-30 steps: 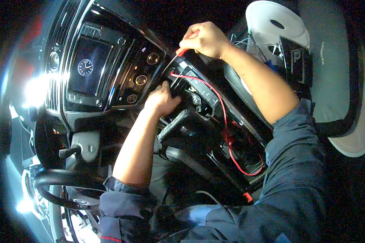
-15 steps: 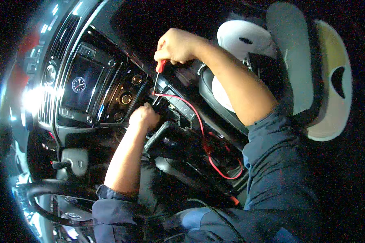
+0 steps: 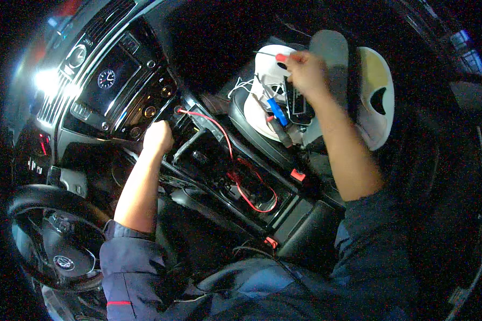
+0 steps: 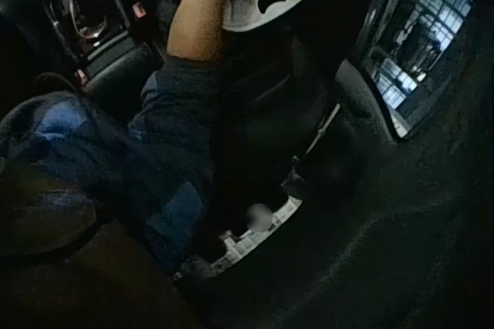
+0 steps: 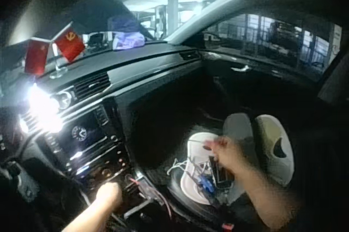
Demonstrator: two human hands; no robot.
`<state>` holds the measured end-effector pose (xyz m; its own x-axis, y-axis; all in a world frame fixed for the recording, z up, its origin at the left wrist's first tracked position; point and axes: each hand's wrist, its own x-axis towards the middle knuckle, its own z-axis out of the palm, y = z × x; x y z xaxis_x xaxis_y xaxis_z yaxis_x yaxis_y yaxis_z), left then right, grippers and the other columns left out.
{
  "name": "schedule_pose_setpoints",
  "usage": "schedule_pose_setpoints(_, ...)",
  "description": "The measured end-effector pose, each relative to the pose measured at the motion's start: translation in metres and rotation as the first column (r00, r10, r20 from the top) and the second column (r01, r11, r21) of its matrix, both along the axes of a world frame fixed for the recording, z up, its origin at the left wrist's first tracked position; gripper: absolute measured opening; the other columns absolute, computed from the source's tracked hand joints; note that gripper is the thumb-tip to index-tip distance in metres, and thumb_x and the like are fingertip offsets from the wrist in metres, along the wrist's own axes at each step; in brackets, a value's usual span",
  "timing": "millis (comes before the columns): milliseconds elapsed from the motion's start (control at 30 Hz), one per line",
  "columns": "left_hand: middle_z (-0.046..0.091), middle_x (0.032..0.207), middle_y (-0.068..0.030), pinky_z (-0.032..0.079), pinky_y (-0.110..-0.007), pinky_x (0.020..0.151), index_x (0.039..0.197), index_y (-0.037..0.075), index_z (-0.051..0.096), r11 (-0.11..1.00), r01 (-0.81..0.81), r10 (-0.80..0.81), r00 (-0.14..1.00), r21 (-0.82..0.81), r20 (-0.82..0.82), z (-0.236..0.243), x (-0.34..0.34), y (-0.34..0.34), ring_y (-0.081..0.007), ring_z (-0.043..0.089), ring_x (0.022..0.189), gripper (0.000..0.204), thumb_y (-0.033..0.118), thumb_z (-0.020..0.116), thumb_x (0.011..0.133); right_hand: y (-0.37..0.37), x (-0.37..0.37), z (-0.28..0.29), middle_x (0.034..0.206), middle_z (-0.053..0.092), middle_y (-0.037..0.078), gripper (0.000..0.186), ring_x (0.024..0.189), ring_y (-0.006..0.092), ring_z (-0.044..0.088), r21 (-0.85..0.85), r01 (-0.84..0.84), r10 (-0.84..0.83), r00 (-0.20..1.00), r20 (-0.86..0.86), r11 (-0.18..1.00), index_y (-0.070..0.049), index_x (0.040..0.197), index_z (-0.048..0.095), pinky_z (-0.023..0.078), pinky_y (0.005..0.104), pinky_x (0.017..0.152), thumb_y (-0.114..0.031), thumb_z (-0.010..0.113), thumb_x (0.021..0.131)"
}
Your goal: The person sits in the driver seat and works on the car's center console, connecting red and black wires to the stereo unit and using a blue pry tool to remove and reposition interior trim panels. The person handles the stereo unit, wiring harness, and trim pieces throughout the clip.
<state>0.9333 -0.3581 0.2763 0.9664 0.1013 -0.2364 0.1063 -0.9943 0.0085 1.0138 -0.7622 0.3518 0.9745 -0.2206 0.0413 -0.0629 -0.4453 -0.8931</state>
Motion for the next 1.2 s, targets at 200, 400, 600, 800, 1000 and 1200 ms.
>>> schedule_pose_setpoints(200,0.075,0.101,-0.0285,0.06,-0.048,0.088,0.098,-0.002,0.076,1.0,0.013,-0.011,0.996,-0.018,0.092,0.001,-0.003,0.011,-0.0419,0.075,0.097,0.019,0.004,0.064,0.086,0.003,-0.043,-0.082,0.107,0.074,0.022,0.034,0.101,0.0425,0.071,-0.35,0.175,-0.218,0.972,-0.088,0.92,-0.005,0.103,0.065,0.055,0.0506,0.089,-0.03,0.078,0.084)
schedule_pose_setpoints(400,0.075,0.097,-0.0234,0.059,-0.048,0.085,0.094,0.006,0.075,0.999,-0.028,0.034,0.981,-0.037,0.192,-0.006,-0.017,0.006,-0.0411,0.074,0.095,0.015,0.004,0.061,0.087,0.008,-0.053,-0.086,0.11,0.071,0.019,0.032,0.107,0.0417,0.067,-0.55,-0.088,-0.022,0.981,-0.191,0.831,-0.005,0.112,0.063,0.055,0.0526,0.093,-0.023,0.073,0.087)
schedule_pose_setpoints(600,0.075,0.093,-0.0205,0.058,-0.047,0.081,0.089,0.008,0.071,0.998,0.012,0.003,0.966,-0.055,0.258,0.001,-0.025,0.007,-0.0386,0.074,0.089,0.008,0.004,0.07,0.082,0.009,-0.054,-0.076,0.122,0.067,0.019,0.033,0.12,0.039,0.061,-0.504,-0.14,0.019,0.971,-0.239,0.852,-0.006,0.115,0.065,0.051,0.051,0.102,-0.023,0.072,0.088)
schedule_pose_setpoints(800,0.075,0.094,-0.0227,0.059,-0.048,0.083,0.097,0.008,0.072,1.0,0.029,-0.027,0.986,-0.008,0.168,-0.002,-0.016,0.013,-0.0419,0.074,0.092,0.019,0.009,0.076,0.078,0.006,-0.051,-0.072,0.12,0.071,0.019,0.037,0.115,0.0403,0.066,-0.514,-0.122,-0.004,0.972,-0.236,0.849,-0.005,0.116,0.067,0.055,0.0517,0.098,-0.028,0.073,0.087)
schedule_pose_setpoints(1000,0.075,0.1,-0.024,0.058,-0.048,0.088,0.1,0.01,0.073,1.0,0.014,-0.015,0.996,0.012,0.091,-0.008,-0.009,0.017,-0.0412,0.074,0.099,0.018,0.004,0.063,0.086,0.005,-0.049,-0.074,0.123,0.072,0.019,0.041,0.117,0.0393,0.067,-0.479,-0.154,-0.01,0.947,-0.321,0.864,-0.006,0.117,0.067,0.054,0.0503,0.1,-0.035,0.074,0.089)
schedule_pose_setpoints(1200,0.076,0.101,-0.0225,0.059,-0.045,0.088,0.102,0.011,0.077,0.999,-0.015,0.022,0.987,-0.045,0.162,-0.004,-0.017,0.016,-0.0391,0.075,0.097,0.022,0.005,0.067,0.083,0.003,-0.042,-0.078,0.127,0.07,0.021,0.049,0.12,0.0391,0.067,-0.45,-0.168,-0.003,0.935,-0.354,0.877,-0.006,0.122,0.066,0.054,0.0492,0.1,-0.04,0.072,0.087)
